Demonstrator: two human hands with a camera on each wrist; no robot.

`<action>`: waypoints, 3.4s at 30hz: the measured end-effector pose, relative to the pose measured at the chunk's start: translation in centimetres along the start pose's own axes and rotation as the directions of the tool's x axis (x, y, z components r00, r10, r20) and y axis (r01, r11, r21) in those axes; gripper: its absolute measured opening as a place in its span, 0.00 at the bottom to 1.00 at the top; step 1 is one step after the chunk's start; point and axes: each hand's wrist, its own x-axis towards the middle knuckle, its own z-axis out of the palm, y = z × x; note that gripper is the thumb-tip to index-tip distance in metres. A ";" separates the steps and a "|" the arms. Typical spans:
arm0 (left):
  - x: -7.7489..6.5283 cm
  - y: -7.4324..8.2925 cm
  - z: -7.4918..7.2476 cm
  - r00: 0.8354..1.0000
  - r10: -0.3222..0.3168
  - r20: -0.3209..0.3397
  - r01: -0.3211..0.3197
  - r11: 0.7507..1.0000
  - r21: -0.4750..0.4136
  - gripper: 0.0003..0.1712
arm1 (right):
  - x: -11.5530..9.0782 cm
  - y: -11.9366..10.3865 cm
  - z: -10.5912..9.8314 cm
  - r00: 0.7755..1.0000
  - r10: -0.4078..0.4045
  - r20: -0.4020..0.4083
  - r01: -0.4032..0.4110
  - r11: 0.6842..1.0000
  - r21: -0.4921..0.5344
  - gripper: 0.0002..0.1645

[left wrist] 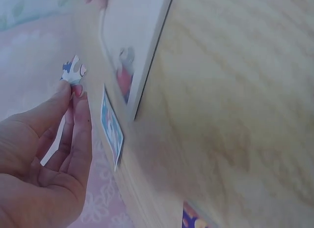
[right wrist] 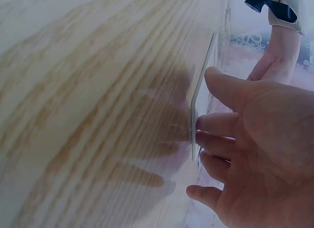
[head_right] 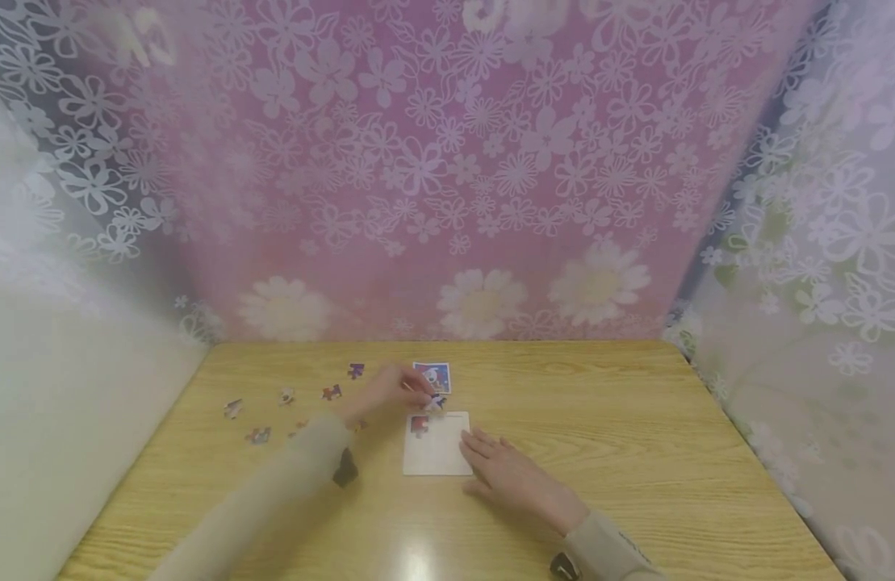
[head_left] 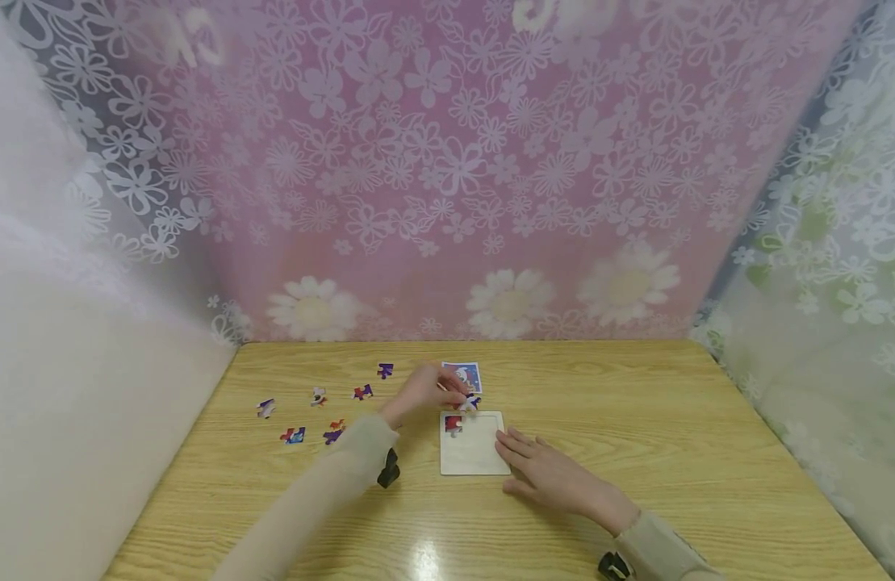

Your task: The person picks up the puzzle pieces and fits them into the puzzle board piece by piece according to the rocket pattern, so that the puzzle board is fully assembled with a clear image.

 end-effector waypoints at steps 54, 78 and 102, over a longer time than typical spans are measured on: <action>-0.3 0.0 2.3 0.999 0.027 0.033 -0.035 0.954 0.299 0.05 | 0.1 -0.1 -0.2 1.000 0.006 0.006 -0.006 1.000 0.000 0.37; 0.0 -3.7 -2.0 0.992 0.009 -0.128 -0.010 1.000 -0.009 0.18 | 0.0 -0.1 0.0 1.000 0.014 0.012 -0.014 1.000 -0.001 0.37; -2.0 -6.6 -8.2 0.969 -0.147 -0.197 0.174 0.976 0.130 0.18 | 0.0 -0.1 0.0 1.000 0.026 0.016 -0.026 1.000 -0.013 0.38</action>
